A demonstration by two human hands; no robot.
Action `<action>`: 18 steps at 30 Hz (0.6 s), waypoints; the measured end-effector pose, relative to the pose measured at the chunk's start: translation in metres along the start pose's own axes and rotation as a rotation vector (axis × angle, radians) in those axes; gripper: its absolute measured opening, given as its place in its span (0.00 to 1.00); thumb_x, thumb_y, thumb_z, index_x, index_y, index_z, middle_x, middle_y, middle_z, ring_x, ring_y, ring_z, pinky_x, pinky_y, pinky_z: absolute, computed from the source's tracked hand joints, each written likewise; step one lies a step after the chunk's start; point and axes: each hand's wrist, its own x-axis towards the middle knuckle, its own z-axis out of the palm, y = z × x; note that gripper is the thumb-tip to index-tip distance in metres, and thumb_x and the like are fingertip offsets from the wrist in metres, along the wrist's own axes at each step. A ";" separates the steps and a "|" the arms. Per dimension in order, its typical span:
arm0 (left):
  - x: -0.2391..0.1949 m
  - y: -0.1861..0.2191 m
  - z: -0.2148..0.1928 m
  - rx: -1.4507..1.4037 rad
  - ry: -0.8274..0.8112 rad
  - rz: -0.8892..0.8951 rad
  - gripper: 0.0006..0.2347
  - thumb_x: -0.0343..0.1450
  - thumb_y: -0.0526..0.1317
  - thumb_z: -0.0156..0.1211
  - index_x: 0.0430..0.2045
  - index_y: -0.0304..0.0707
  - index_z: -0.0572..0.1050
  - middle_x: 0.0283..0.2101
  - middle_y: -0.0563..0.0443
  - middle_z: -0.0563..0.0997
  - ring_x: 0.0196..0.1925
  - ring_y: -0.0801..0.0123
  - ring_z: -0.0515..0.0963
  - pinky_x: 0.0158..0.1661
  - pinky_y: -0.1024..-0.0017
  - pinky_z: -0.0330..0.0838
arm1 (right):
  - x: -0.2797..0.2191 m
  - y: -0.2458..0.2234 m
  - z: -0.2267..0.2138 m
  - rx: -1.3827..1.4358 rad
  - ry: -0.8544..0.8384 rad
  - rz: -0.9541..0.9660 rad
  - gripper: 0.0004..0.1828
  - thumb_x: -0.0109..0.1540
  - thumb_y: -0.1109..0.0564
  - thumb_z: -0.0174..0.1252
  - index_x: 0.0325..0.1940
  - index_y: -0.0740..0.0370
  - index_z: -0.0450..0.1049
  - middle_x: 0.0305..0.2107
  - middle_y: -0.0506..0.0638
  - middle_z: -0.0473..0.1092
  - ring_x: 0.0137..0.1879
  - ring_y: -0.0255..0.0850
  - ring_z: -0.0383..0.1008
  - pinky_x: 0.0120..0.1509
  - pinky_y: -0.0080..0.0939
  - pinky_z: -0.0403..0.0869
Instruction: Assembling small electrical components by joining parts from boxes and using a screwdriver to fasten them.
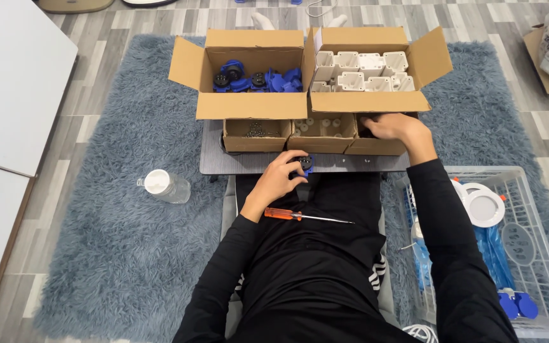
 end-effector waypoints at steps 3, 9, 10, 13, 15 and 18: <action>0.001 0.002 -0.002 0.003 -0.009 -0.011 0.08 0.65 0.34 0.80 0.30 0.38 0.82 0.62 0.52 0.81 0.66 0.48 0.80 0.63 0.53 0.78 | -0.012 -0.014 -0.007 0.023 0.005 -0.010 0.49 0.72 0.28 0.35 0.71 0.74 0.76 0.67 0.78 0.71 0.76 0.72 0.67 0.81 0.69 0.63; 0.002 -0.001 -0.003 0.013 0.003 -0.010 0.08 0.67 0.35 0.79 0.33 0.40 0.83 0.63 0.53 0.80 0.67 0.50 0.79 0.64 0.55 0.78 | 0.042 0.025 0.025 -0.183 0.035 -0.033 0.33 0.66 0.42 0.52 0.66 0.65 0.82 0.59 0.69 0.80 0.68 0.63 0.79 0.71 0.62 0.77; 0.002 -0.002 -0.004 0.012 0.003 -0.012 0.08 0.67 0.35 0.79 0.33 0.40 0.83 0.63 0.53 0.80 0.67 0.50 0.79 0.64 0.55 0.78 | 0.037 0.021 0.025 -0.183 0.034 -0.033 0.33 0.66 0.42 0.52 0.66 0.65 0.82 0.59 0.69 0.80 0.68 0.63 0.79 0.71 0.62 0.77; 0.001 -0.003 -0.003 0.004 0.009 -0.015 0.08 0.66 0.34 0.79 0.34 0.40 0.83 0.63 0.53 0.81 0.67 0.49 0.79 0.63 0.54 0.78 | 0.032 0.015 0.028 -0.214 0.081 -0.035 0.30 0.62 0.49 0.58 0.63 0.68 0.84 0.56 0.71 0.81 0.64 0.65 0.81 0.66 0.65 0.79; 0.003 -0.004 -0.002 0.026 0.026 0.005 0.08 0.66 0.35 0.79 0.34 0.41 0.83 0.62 0.54 0.81 0.67 0.51 0.79 0.63 0.56 0.78 | 0.042 0.016 0.032 -0.252 0.081 -0.035 0.29 0.63 0.52 0.61 0.63 0.75 0.82 0.57 0.74 0.80 0.65 0.66 0.80 0.65 0.66 0.80; 0.006 -0.009 0.001 0.047 0.045 0.010 0.09 0.66 0.37 0.80 0.34 0.43 0.84 0.62 0.55 0.81 0.67 0.52 0.78 0.63 0.57 0.78 | 0.062 0.027 0.042 -0.288 0.124 -0.038 0.29 0.62 0.48 0.63 0.60 0.71 0.84 0.54 0.70 0.82 0.63 0.63 0.82 0.61 0.65 0.83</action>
